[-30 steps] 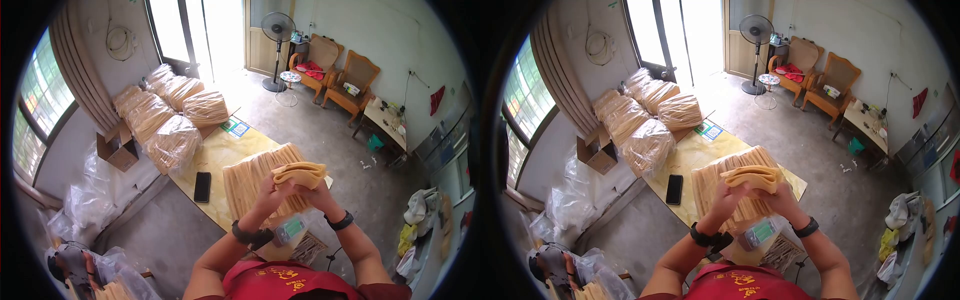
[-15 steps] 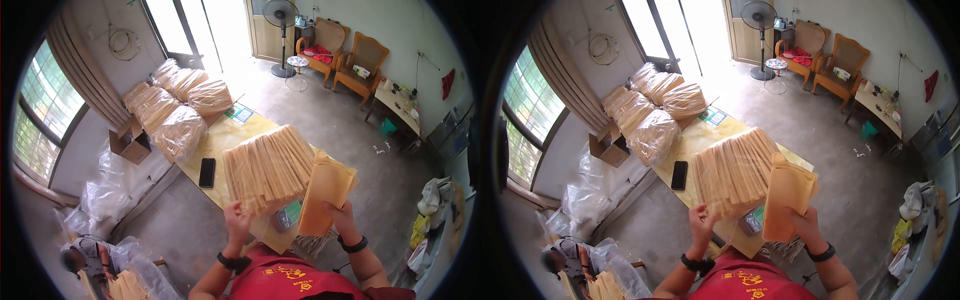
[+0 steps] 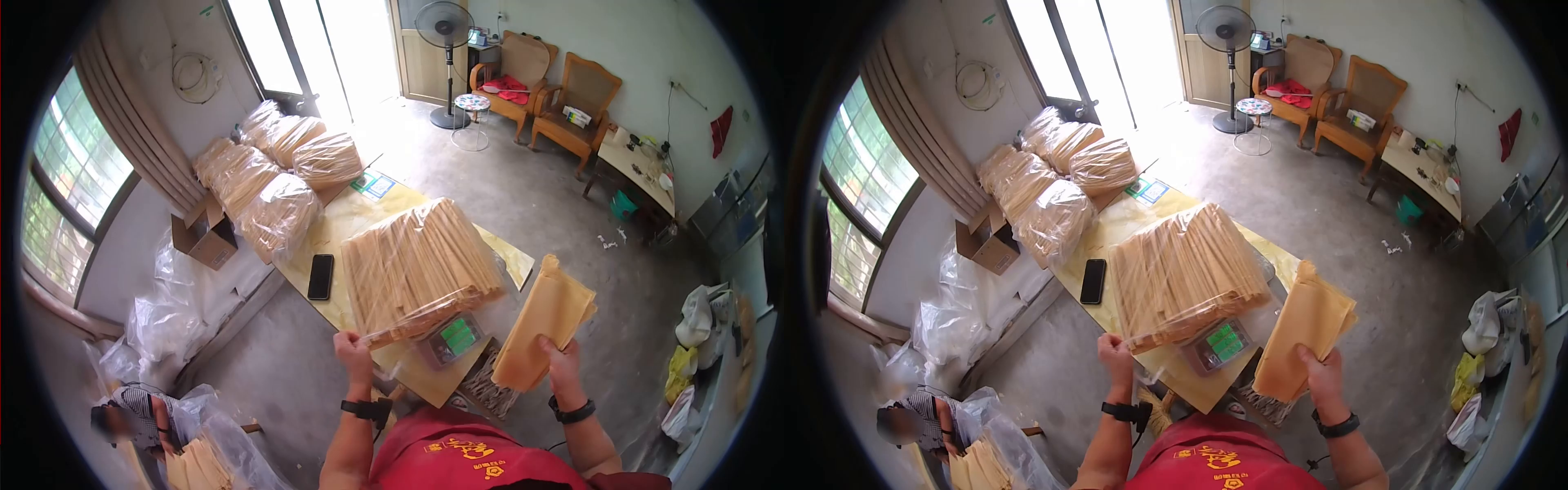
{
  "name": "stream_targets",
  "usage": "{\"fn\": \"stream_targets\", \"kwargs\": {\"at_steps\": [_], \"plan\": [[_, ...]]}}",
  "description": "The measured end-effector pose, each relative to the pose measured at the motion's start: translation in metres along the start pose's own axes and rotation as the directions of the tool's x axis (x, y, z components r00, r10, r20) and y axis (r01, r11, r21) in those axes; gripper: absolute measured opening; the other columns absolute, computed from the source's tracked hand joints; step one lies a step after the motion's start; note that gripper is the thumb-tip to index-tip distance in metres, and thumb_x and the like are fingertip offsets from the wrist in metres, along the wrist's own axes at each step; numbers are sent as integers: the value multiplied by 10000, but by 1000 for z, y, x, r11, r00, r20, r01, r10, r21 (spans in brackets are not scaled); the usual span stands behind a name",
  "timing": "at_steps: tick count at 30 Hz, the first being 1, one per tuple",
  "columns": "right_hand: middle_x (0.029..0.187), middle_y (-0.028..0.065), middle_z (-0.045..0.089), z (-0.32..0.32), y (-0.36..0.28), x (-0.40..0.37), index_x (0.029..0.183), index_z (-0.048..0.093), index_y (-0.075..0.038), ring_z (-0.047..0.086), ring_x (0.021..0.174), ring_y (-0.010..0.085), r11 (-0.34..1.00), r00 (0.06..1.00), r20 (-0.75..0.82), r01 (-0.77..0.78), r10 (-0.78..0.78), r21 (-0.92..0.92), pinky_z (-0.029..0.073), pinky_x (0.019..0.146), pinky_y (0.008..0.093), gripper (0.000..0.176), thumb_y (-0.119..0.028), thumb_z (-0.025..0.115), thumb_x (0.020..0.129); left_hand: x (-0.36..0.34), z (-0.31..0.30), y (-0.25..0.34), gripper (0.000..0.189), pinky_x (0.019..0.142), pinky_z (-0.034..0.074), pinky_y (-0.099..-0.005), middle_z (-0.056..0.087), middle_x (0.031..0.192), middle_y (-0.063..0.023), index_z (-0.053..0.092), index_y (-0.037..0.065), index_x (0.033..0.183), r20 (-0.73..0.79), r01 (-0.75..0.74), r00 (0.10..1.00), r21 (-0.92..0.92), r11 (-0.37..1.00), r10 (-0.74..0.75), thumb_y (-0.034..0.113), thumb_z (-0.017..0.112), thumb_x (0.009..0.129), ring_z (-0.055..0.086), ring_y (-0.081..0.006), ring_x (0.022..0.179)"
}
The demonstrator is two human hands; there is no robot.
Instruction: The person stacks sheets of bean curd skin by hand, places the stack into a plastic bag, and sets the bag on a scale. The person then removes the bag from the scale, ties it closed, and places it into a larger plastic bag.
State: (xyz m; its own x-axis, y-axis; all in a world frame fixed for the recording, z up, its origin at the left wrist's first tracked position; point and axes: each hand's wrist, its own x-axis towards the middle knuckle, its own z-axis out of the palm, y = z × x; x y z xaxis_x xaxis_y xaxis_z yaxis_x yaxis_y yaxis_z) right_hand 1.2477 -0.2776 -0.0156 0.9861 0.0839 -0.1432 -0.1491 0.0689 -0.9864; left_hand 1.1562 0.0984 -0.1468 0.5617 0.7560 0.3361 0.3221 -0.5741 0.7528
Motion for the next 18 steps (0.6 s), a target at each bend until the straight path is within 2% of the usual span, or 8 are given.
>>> {"fn": "stream_targets", "kwargs": {"at_steps": [1, 3, 4, 6, 11, 13, 16, 18], "plan": [[994, 45, 672, -2, 2, -3, 1079, 621, 8, 625, 884, 120, 1000, 1000, -4, 0, 0, 6, 494, 785, 275, 233, -78, 640, 863, 2, 2, -3, 130, 639, 456, -358, 501, 750, -90, 492, 27, 836, 3, -6, 1000, 2, 1000, 6, -73, 524, 759, 550, -249, 734], [994, 38, 672, -3, 7, -9, 1074, 624, 6, 620, 895, 117, 1000, 999, -37, -3, 4, 26, 487, 798, 274, 231, -64, 644, 855, 8, 6, -6, 106, 495, 431, -291, 504, 737, -44, 482, 31, 869, 167, 493, 860, -516, 701, -482, -61, 489, 817, 517, -145, 598], [994, 38, 672, -2, 9, -11, 1074, 624, 6, 620, 895, 117, 999, 1000, -27, -5, 6, 35, 487, 798, 274, 231, -64, 644, 855, 12, 7, -10, 106, 495, 431, -291, 504, 737, -44, 482, 31, 869, 154, 487, 863, -513, 707, -482, -61, 489, 817, 517, -145, 598], [996, 33, 671, -1, 15, -17, 1071, 625, 8, 618, 899, 119, 997, 1000, -15, -23, 24, 75, 483, 808, 275, 230, -53, 646, 850, 17, 9, -17, 110, 437, 390, -234, 514, 740, -12, 480, 51, 940, 356, 639, 742, -632, 438, -569, 19, 559, 870, 483, -75, 553], [994, 28, 671, -6, 33, -23, 1071, 627, 1, 614, 903, 117, 996, 997, 22, -81, 81, 43, 480, 809, 272, 233, -50, 649, 846, 25, -10, 9, 268, 480, 418, -230, 555, 791, -25, 484, 92, 1044, 432, 597, 802, -561, 574, -413, 121, 666, 851, 524, -89, 648], [994, 28, 670, -5, 35, -23, 1074, 627, -2, 614, 902, 116, 996, 995, 42, -88, 87, 31, 479, 809, 271, 234, -50, 649, 845, 20, -15, 1, 383, 551, 461, -242, 562, 797, -29, 482, 66, 1124, 487, 409, 853, -405, 818, -186, 111, 702, 813, 556, -109, 693], [980, 27, 672, -2, 39, -21, 1066, 632, 0, 613, 893, 112, 995, 993, 65, -100, 99, 14, 479, 803, 270, 222, -48, 643, 849, 11, -26, -17, 507, 661, 490, -262, 585, 837, -41, 481, 34, 1210, 455, 141, 885, -60, 988, -98, 67, 728, 768, 584, -125, 743], [968, 28, 674, 0, 44, -17, 1063, 636, 7, 616, 874, 110, 994, 990, 104, -94, 99, -53, 484, 786, 269, 217, -51, 640, 854, 9, -20, -29, 462, 699, 492, -271, 608, 858, -56, 511, 22, 1202, 333, 126, 935, 20, 992, -126, 75, 705, 786, 592, -128, 758]]}}
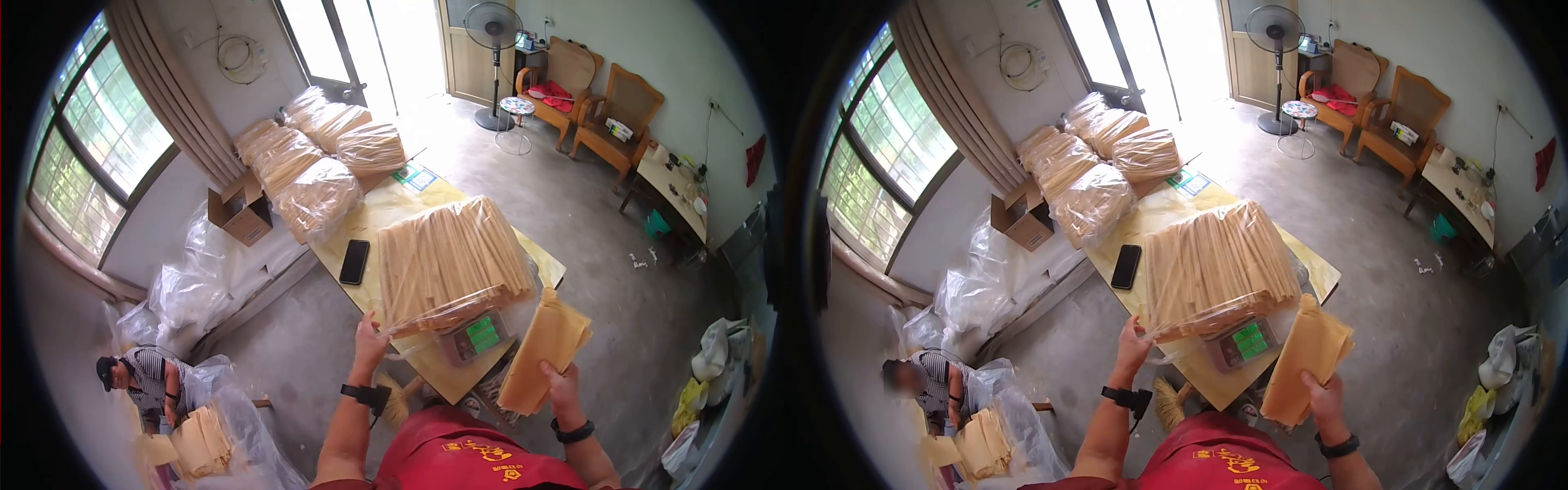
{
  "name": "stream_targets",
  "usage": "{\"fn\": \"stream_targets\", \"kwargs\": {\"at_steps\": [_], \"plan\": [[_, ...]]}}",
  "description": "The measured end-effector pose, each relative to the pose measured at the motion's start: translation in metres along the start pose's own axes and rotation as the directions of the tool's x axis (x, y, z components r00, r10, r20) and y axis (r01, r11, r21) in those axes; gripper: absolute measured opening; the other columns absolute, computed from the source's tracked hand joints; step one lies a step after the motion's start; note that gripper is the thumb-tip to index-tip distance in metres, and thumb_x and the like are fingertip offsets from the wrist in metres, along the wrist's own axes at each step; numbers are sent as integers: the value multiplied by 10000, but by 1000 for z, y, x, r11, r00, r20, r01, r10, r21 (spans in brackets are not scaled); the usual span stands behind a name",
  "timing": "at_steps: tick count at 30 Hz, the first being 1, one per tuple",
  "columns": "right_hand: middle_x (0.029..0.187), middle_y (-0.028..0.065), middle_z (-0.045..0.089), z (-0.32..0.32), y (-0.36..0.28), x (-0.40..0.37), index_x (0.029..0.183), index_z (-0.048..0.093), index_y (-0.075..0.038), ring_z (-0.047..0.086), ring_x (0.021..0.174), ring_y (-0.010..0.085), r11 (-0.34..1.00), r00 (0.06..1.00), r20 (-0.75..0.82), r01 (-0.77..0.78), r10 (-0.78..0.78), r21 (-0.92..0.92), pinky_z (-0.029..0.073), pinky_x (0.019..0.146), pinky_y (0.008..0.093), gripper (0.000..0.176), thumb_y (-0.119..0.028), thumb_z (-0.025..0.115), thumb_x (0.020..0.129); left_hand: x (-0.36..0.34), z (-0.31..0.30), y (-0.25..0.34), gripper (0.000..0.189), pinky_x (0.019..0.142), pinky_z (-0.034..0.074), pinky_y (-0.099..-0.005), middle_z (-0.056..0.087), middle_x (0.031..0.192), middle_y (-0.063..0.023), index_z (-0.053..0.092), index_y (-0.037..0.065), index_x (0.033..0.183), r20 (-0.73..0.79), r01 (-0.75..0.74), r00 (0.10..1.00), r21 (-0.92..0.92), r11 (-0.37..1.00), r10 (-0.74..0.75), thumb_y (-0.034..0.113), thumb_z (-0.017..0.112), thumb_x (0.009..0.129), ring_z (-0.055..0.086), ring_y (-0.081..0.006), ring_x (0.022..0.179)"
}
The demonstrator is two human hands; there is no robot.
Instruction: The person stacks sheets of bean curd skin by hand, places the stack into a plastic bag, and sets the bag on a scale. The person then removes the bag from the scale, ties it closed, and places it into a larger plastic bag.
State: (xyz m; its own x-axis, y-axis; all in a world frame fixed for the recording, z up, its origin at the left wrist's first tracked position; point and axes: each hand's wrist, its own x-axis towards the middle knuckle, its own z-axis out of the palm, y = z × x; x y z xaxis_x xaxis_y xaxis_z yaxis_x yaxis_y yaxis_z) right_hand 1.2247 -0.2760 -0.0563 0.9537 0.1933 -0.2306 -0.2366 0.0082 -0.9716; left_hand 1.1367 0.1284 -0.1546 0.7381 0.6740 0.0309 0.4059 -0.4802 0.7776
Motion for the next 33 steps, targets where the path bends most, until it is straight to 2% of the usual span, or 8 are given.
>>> {"fn": "stream_targets", "kwargs": {"at_steps": [5, 10, 17, 23, 25, 28, 31, 33], "plan": [[973, 32, 675, 14, 0, 8, 1071, 636, 13, 618, 883, 110, 1000, 997, 72, -6, 8, -21, 486, 789, 274, 218, -58, 627, 865, 28, 40, -51, 311, 736, 498, -355, 670, 909, -155, 602, -18, 1125, -46, 195, 977, -210, 958, -209, 156, 590, 867, 646, -258, 832], [995, 34, 671, 16, 2, 12, 1089, 626, 11, 614, 896, 110, 987, 993, 114, 49, -32, -151, 488, 799, 272, 224, -51, 611, 874, 25, 9, 22, 240, 662, 472, -255, 668, 875, -36, 645, -7, 999, 284, 335, 942, -790, 513, -178, 145, 465, 951, 601, -119, 736], [911, 12, 671, 31, -1, 31, 1031, 646, 27, 598, 834, 79, 985, 984, 165, 93, -68, -144, 499, 707, 263, 183, -58, 617, 871, 50, -4, 82, 211, 794, 482, -288, 645, 868, -50, 625, 25, 948, 301, 221, 953, -765, 605, 33, 193, 497, 955, 603, -146, 817], [825, 46, 678, 82, -40, 47, 997, 662, 19, 612, 791, 96, 945, 909, 395, 238, -135, -225, 504, 672, 276, 184, -99, 655, 856, 58, 11, 89, 177, 850, 475, -340, 633, 873, -77, 576, 51, 853, 403, 388, 906, -913, 128, 128, 167, 488, 953, 607, -193, 861], [927, 110, 672, 109, -57, 50, 1020, 642, 0, 655, 809, 228, 770, 652, 683, 604, -329, -206, 519, 724, 315, 223, -83, 668, 815, 61, 27, 82, 171, 871, 468, -373, 605, 819, -63, 560, 65, 834, 475, 473, 862, -879, 59, 174, 165, 486, 951, 595, -208, 849], [1060, 167, 627, 153, -73, 45, 1019, 605, -8, 616, 933, 354, 635, 479, 828, 744, -292, -207, 504, 818, 376, 263, -44, 634, 761, 63, 51, 89, 188, 885, 456, -400, 563, 760, -45, 536, 80, 812, 482, 525, 819, -848, -70, 309, 183, 476, 958, 567, -215, 804], [1137, 178, 596, 178, -46, 75, 986, 570, 1, 580, 1021, 371, 554, 390, 879, 811, -274, -187, 468, 886, 415, 271, -14, 579, 716, 69, 69, 84, 174, 872, 462, -376, 564, 780, -45, 537, 80, 831, 514, 588, 754, -805, -72, 409, 170, 469, 963, 553, -212, 786], [1105, 200, 581, 176, -26, 101, 984, 570, -1, 547, 1053, 387, 590, 401, 884, 784, -241, -195, 440, 913, 434, 275, 0, 529, 712, 76, 77, 66, 148, 831, 470, -333, 565, 798, -48, 552, 66, 866, 709, 699, 625, -694, 171, 327, 176, 503, 954, 553, -212, 811]]}}
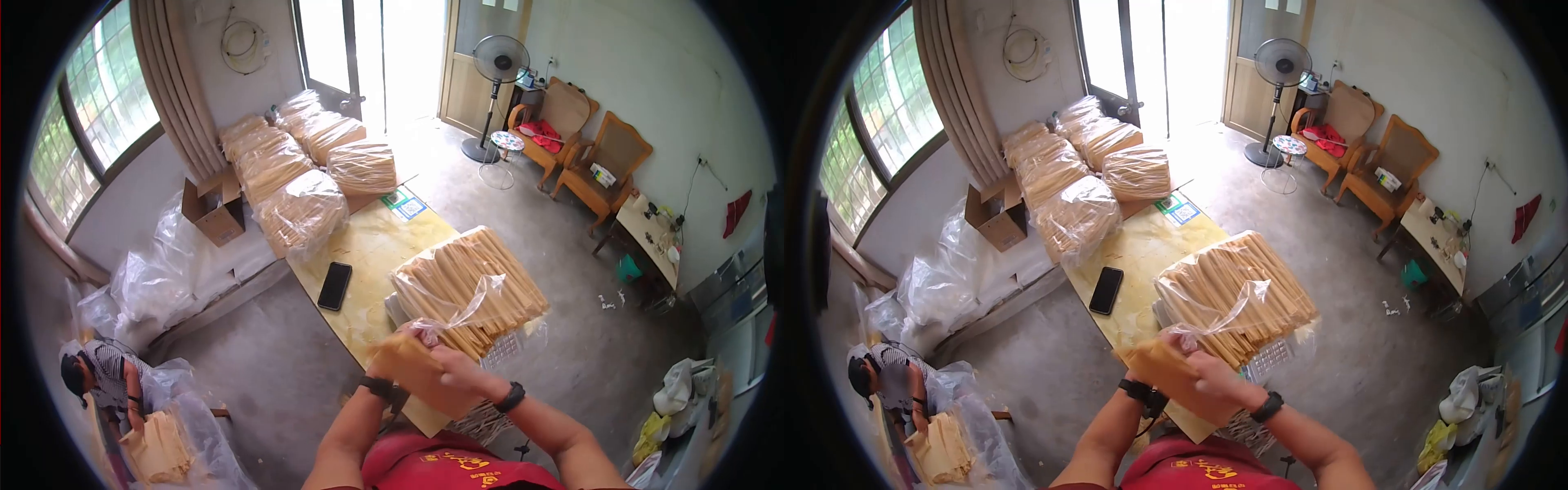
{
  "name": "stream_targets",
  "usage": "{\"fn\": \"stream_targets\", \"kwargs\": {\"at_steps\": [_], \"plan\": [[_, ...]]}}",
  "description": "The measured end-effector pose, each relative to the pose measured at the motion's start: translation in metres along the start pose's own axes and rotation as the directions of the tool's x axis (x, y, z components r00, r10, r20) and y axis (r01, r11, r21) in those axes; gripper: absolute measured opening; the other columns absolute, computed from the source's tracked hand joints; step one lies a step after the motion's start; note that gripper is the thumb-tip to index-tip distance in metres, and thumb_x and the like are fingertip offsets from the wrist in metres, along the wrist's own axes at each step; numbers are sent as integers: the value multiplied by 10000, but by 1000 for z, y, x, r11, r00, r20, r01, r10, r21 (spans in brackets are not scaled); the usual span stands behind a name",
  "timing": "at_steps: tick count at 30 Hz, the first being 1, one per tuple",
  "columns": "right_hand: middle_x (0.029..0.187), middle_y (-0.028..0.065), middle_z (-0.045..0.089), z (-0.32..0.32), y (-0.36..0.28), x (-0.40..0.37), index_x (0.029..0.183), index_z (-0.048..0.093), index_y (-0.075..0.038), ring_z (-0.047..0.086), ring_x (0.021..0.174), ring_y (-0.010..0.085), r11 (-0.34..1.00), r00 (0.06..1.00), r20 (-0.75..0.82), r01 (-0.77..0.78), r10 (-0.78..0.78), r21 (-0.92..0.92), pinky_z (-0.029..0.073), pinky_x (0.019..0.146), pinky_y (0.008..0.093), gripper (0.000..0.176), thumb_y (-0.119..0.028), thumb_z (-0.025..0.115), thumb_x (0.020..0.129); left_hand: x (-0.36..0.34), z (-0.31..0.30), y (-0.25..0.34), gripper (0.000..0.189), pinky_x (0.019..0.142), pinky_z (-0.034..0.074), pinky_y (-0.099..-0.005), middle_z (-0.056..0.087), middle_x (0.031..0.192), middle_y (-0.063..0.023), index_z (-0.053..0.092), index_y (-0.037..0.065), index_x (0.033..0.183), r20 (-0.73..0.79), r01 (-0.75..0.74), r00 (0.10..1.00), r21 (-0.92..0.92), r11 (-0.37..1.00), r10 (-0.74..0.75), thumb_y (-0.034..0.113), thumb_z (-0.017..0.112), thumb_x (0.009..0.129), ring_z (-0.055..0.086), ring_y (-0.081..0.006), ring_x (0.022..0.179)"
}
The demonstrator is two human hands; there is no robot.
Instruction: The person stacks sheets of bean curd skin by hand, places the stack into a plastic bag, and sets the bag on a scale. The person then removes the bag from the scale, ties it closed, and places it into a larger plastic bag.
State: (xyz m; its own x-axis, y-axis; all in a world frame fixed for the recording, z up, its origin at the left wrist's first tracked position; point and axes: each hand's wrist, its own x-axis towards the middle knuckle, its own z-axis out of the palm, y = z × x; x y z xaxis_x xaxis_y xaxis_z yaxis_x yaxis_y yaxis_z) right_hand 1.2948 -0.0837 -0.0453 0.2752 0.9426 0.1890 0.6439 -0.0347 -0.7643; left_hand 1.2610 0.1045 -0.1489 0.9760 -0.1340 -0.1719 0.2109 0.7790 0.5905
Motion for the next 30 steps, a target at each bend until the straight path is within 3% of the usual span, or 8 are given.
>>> {"fn": "stream_targets", "kwargs": {"at_steps": [1, 2, 5, 7, 16, 20, 22, 30], "plan": [[1070, 211, 574, -7, 5, 0, 986, 556, -2, 541, 1036, 402, 987, 987, 39, -158, 158, -16, 434, 910, 446, 276, 2, 525, 711, -7, -4, -8, 131, 785, 475, -306, 567, 800, -38, 558, 61, 885, 93, -278, 960, 423, 862, 264, 173, 522, 943, 556, -189, 799], [1034, 223, 567, -11, 8, -1, 987, 542, -3, 535, 1019, 418, 950, 947, 74, -311, 313, -37, 428, 906, 458, 278, 4, 522, 710, -14, -9, -15, 120, 740, 479, -280, 568, 803, -27, 564, 57, 904, 179, -451, 844, 748, 488, 506, 170, 540, 933, 559, -167, 788], [951, 223, 566, -7, 10, -13, 966, 494, 1, 558, 898, 430, 941, 963, -69, -270, 262, -203, 466, 783, 463, 228, -19, 537, 742, -41, 35, 17, 78, 613, 464, -220, 570, 807, 10, 550, 54, 932, -343, -167, 898, 313, 935, 275, 122, 562, 893, 547, -79, 685], [905, 200, 575, -3, 12, -18, 1039, 494, 2, 594, 761, 407, 905, 971, -186, -212, 152, -368, 495, 642, 447, 260, -13, 536, 782, -52, 34, 4, 81, 590, 461, -214, 569, 807, 7, 545, 55, 925, -378, -201, 843, 439, 876, 383, 123, 572, 888, 545, -76, 675], [938, 182, 602, 3, 15, -20, 1247, 466, -2, 613, 848, 348, 858, 939, -344, -201, 30, -474, 504, 703, 423, 473, 46, 494, 777, -59, 87, -1, 104, 600, 451, -218, 536, 789, 1, 521, 30, 935, -375, -378, 449, 742, 553, 811, -35, 558, 863, 526, -65, 681], [921, 180, 604, 5, 15, -15, 1170, 489, 1, 615, 848, 349, 842, 917, -393, -265, 69, -470, 506, 697, 425, 397, 39, 495, 775, -68, 87, -7, 144, 660, 471, -225, 553, 813, -16, 510, 53, 910, -316, -361, 449, 791, 493, 836, -76, 528, 848, 565, -79, 709], [951, 218, 623, 4, 8, -7, 1047, 532, 0, 618, 881, 387, 798, 873, -367, -458, 321, -391, 499, 708, 449, 299, 22, 518, 749, -76, 105, -6, 136, 638, 469, -237, 554, 775, -22, 511, 45, 916, -287, -340, 524, 792, 506, 802, -72, 531, 850, 570, -98, 700], [837, 214, 627, 29, 61, 22, 931, 559, -41, 640, 730, 375, 831, 917, -154, -398, 367, -388, 519, 601, 458, 181, -182, 573, 818, -63, 132, -42, 64, 568, 445, -281, 531, 698, -87, 547, 22, 930, 18, -391, 612, 876, 283, 791, -3, 571, 877, 513, -140, 611]]}}
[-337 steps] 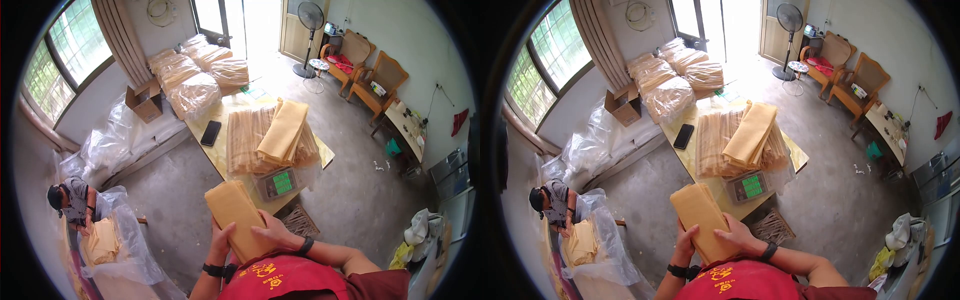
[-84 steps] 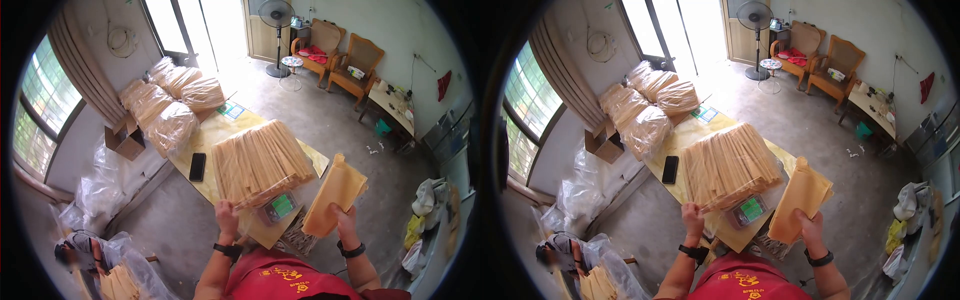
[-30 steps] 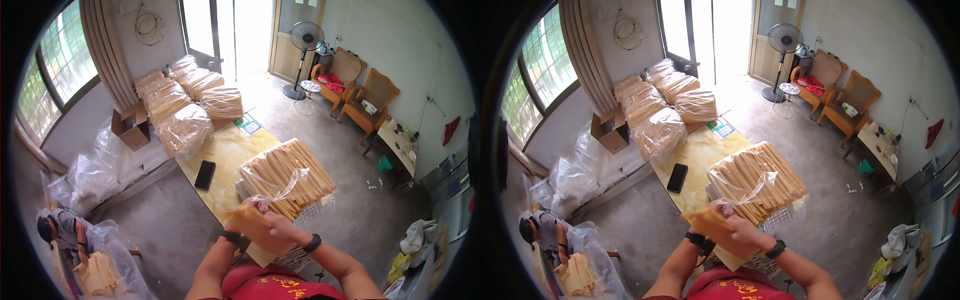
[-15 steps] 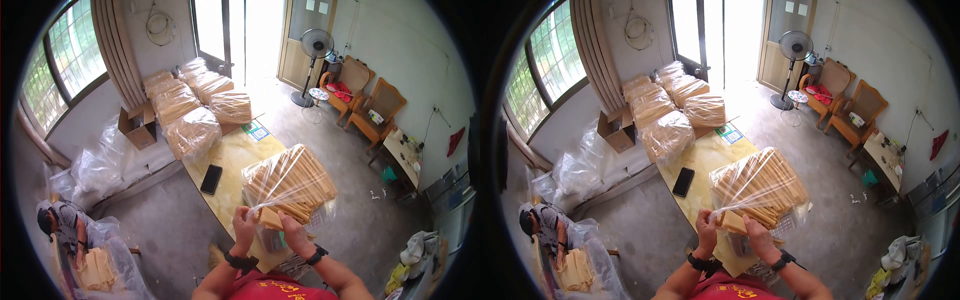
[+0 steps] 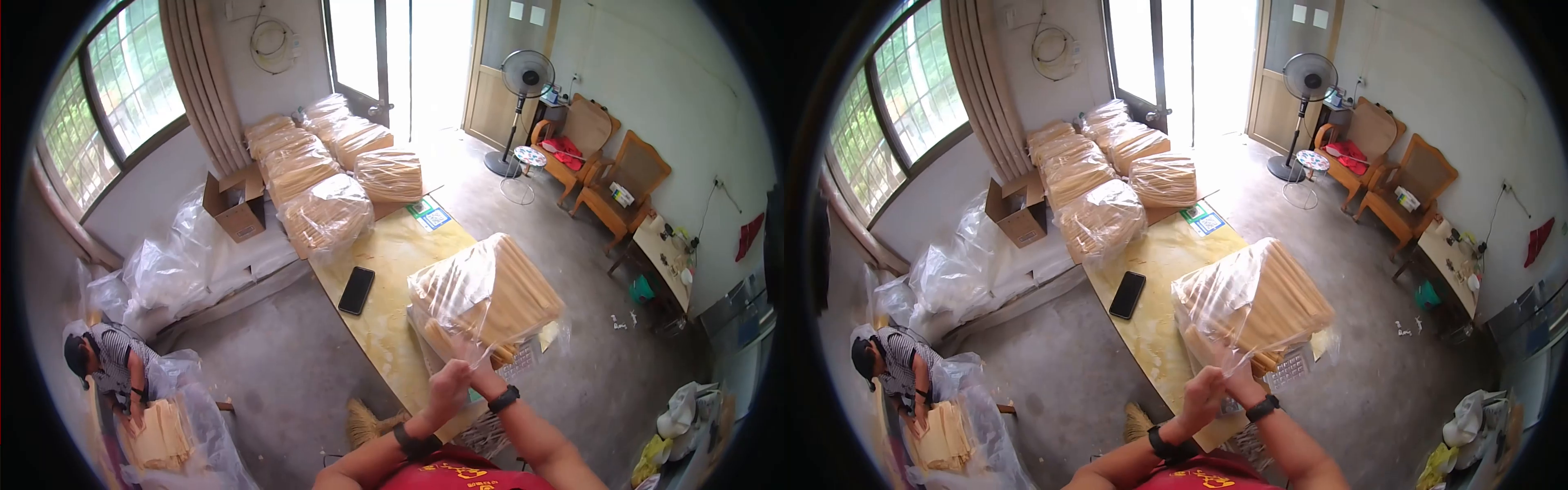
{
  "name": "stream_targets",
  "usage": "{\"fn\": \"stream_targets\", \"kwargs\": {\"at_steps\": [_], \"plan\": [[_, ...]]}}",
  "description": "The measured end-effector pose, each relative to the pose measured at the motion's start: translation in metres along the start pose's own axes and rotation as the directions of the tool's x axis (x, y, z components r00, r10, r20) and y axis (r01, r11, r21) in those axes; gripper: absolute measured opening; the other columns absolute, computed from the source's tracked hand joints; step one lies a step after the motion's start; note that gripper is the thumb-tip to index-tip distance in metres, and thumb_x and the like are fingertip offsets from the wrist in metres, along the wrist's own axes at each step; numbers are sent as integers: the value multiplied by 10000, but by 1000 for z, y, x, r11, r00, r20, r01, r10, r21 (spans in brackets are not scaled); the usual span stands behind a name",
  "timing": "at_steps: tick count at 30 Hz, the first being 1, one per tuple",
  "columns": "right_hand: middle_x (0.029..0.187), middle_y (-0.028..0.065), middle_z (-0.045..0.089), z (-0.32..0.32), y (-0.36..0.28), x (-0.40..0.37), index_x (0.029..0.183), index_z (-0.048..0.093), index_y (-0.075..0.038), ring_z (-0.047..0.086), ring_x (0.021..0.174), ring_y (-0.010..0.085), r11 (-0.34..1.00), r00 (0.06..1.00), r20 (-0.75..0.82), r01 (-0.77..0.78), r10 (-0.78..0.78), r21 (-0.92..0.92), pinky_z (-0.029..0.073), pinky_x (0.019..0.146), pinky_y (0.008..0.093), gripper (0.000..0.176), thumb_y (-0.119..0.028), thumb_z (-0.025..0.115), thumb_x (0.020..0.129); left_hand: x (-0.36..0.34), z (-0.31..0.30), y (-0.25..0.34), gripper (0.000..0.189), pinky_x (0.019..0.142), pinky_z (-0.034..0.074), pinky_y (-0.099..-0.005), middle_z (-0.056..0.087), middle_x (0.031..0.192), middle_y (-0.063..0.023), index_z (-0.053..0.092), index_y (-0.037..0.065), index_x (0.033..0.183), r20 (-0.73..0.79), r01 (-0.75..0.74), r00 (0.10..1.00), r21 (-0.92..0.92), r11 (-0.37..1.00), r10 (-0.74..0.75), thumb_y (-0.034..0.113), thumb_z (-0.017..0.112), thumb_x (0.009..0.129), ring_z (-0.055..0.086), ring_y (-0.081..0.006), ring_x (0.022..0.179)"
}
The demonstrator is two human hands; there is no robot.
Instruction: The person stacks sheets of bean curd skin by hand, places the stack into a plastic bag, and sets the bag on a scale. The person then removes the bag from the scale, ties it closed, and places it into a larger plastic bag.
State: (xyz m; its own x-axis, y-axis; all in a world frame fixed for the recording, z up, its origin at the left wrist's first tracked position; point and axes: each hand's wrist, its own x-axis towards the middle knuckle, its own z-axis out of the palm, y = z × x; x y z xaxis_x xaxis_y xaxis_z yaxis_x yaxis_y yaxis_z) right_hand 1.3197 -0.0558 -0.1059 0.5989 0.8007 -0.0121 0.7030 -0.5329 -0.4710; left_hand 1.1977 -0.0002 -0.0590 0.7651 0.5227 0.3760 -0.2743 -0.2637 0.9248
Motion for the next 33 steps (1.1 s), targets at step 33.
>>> {"fn": "stream_targets", "kwargs": {"at_steps": [33], "plan": [[833, 194, 637, -3, -36, -36, 901, 627, -14, 625, 794, 401, 859, 946, -192, -139, 263, 493, 504, 687, 442, 226, -208, 576, 798, 12, -38, 24, 54, 500, 345, -193, 454, 656, 38, 500, 51, 951, 489, 593, 763, -270, 759, -423, 100, 510, 970, 414, -27, 563]]}}
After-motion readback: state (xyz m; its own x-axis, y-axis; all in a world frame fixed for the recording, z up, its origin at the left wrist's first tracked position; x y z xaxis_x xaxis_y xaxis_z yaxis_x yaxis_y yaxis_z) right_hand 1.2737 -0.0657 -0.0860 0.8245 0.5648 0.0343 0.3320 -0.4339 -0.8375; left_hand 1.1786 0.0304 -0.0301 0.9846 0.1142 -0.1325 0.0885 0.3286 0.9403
